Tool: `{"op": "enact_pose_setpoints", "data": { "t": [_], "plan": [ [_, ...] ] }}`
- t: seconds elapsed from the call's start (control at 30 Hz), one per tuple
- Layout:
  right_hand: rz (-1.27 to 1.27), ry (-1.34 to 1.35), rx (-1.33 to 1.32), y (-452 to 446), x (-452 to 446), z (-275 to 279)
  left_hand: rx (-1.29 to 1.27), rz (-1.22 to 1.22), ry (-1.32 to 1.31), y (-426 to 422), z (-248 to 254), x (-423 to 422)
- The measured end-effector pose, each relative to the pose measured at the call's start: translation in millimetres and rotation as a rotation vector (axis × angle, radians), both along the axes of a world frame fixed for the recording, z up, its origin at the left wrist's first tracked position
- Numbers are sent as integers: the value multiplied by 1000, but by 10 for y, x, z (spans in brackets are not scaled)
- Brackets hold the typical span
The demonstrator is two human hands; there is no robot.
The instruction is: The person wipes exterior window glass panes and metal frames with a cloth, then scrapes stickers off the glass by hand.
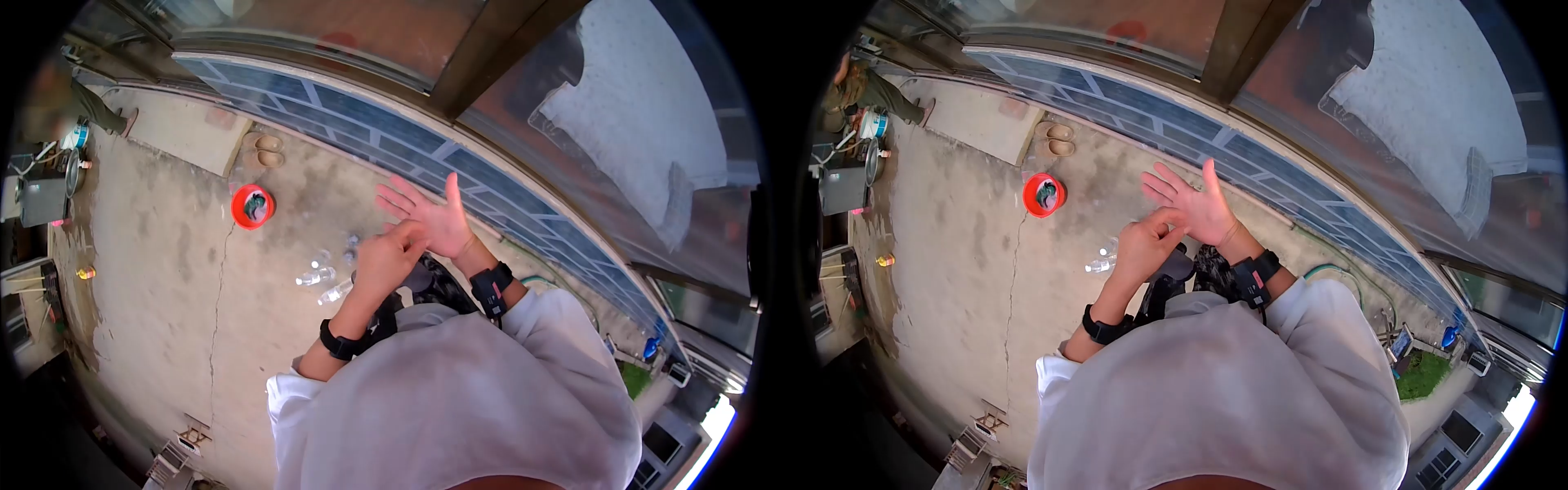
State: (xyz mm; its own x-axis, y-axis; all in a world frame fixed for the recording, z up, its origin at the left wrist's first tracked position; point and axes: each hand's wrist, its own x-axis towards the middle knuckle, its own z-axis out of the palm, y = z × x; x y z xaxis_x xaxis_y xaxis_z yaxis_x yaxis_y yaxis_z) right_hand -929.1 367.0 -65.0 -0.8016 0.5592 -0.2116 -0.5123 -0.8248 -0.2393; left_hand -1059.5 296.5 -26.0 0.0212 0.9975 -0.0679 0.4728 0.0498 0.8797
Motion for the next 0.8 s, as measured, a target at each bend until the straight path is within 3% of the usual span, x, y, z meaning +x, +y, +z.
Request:
{"op": "enact_pose_setpoints", "data": {
  "t": [0.2,0.3,0.57,0.67,0.8],
  "plan": [
    [-104,-419,231,55,19,8,-42,178,-96,139,-265,376],
    [-148,-556,302,37,27,-155,-68,157,15,104,-318,427],
    [-119,-608,259,-108,42,-366,-107,109,-114,66,-609,324],
    [-138,-659,252,-197,82,-382,-234,25,-148,46,-633,293],
    [-231,-549,82,-316,243,-447,-202,-78,-92,68,-677,268]
  ]
}}
